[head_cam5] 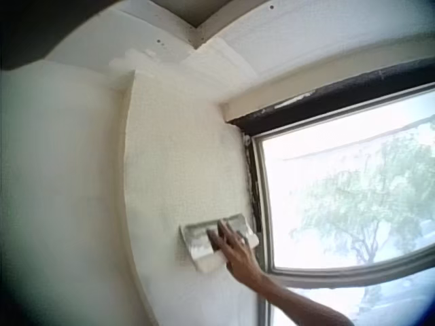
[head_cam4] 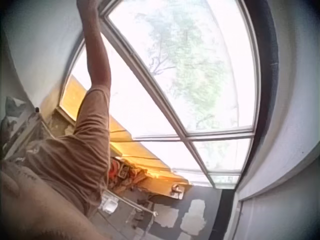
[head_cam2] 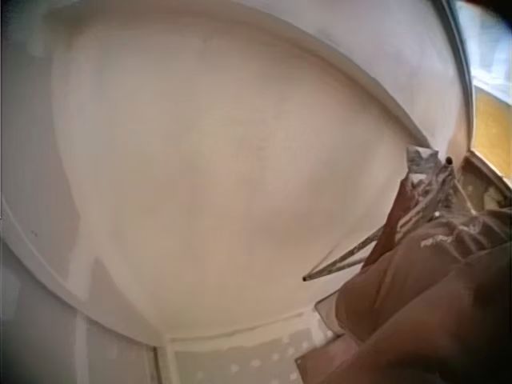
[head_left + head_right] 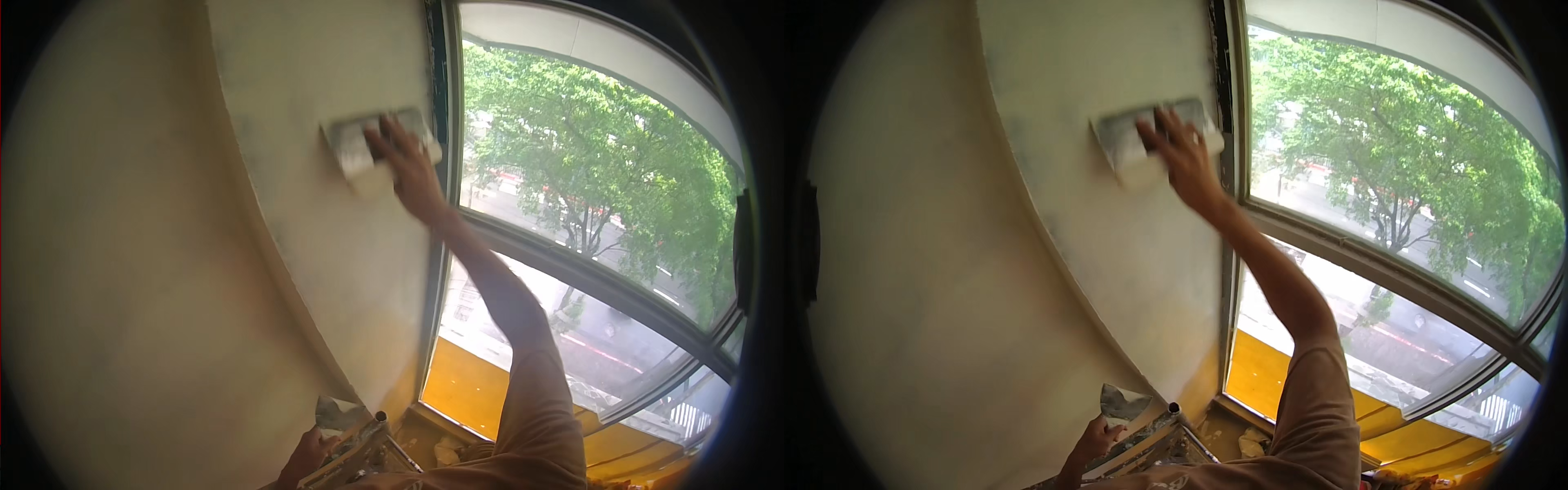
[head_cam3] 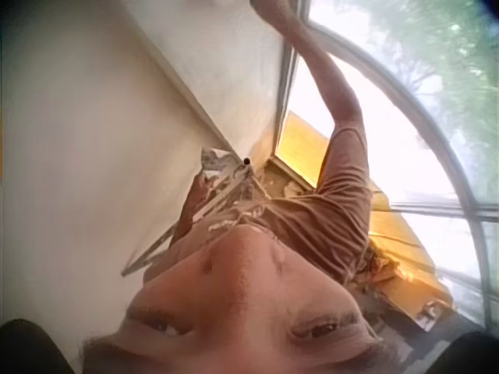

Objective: The person applies joint compound to the edge of a window frame and the adjacent wall. Using a putty knife to scoop compound onto a taping knife, the person then spreads the compound across the wall surface with repeated vertical and horizontal strokes.

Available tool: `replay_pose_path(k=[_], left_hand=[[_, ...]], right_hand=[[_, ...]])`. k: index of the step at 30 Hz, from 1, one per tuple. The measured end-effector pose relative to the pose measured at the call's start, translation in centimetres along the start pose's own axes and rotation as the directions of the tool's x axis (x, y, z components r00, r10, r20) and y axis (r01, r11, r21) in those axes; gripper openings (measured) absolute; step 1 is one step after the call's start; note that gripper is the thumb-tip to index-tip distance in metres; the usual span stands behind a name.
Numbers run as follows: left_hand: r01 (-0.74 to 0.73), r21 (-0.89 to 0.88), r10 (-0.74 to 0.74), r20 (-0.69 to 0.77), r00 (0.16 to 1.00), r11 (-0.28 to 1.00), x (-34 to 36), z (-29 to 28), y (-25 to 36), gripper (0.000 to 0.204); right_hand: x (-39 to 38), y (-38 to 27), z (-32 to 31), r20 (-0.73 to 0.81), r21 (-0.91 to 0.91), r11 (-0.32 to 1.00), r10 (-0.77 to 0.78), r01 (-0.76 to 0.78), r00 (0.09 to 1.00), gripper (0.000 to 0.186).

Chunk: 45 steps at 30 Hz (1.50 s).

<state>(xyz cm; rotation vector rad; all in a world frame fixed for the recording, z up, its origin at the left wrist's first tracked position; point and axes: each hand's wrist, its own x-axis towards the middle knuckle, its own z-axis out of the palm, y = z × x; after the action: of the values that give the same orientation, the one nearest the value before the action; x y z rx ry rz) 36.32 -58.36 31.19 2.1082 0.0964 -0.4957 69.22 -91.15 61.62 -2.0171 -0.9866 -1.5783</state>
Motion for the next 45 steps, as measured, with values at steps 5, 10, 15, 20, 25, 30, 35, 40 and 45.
replay_pose_path(k=[5, 10, 15, 20, 25, 30, 35, 40, 45], left_hand=[[0.041, 0.083, -0.039, -0.029, 0.999, 0.996, 0.3, -1.1, -4.9, 0.038], [-0.041, -0.096, 0.043, 0.025, 0.999, 0.995, 1.2, -1.8, -6.1, 0.027], [0.079, -0.219, -0.027, 0.228, 0.973, 0.972, 6.7, -0.5, -6.5, 0.021], [-0.104, -0.197, 0.164, 0.313, 0.936, 0.975, 19.7, 2.8, -19.2, 0.032], [0.025, -0.414, 0.153, 0.39, 0.908, 0.91, 14.5, 2.4, -1.0, 0.024], [-0.049, -0.585, 0.289, 0.324, 0.901, 0.81, 12.9, 1.7, 0.0, 0.031], [-0.035, -0.817, 0.451, 0.282, 0.847, 0.576, 9.8, -0.8, 2.1, 0.029], [-0.11, -0.897, 0.495, 0.13, 0.859, 0.428, 7.7, -2.4, 2.2, 0.034], [-0.156, -0.825, 0.427, 0.112, 0.897, 0.543, 6.3, -2.3, 0.7, 0.033]], right_hand=[[-16.9, -3.6, 5.1, 0.095, 0.036, 0.993, 0.106, -0.109, 0.99, 0.079], [-32.6, -8.6, 9.5, 0.3, 0.103, 0.963, 0.21, -0.251, 0.93, 0.073], [-41.2, -12.7, 8.3, 0.532, 0.159, 0.842, 0.368, -0.516, 0.763, 0.083], [-33.4, -19.7, -0.6, 0.695, 0.455, 0.3, 0.469, -0.838, 0.545, 0.06], [-32.3, -19.9, -6.1, 0.727, 0.59, 0.316, 0.193, -0.743, 0.659, 0.055], [-32.5, -17.4, -7.1, 0.72, 0.423, 0.746, 0.069, -0.515, 0.691, 0.063], [-25.5, -9.1, -5.3, 0.636, 0.415, 0.723, 0.203, -0.552, 0.744, 0.052], [0.7, -1.4, -5.9, 0.044, 0.29, 0.942, 0.165, -0.17, 0.985, 0.052], [25.0, 2.1, -6.4, -0.358, -0.03, 0.985, -0.17, 0.171, 0.918, 0.067]])
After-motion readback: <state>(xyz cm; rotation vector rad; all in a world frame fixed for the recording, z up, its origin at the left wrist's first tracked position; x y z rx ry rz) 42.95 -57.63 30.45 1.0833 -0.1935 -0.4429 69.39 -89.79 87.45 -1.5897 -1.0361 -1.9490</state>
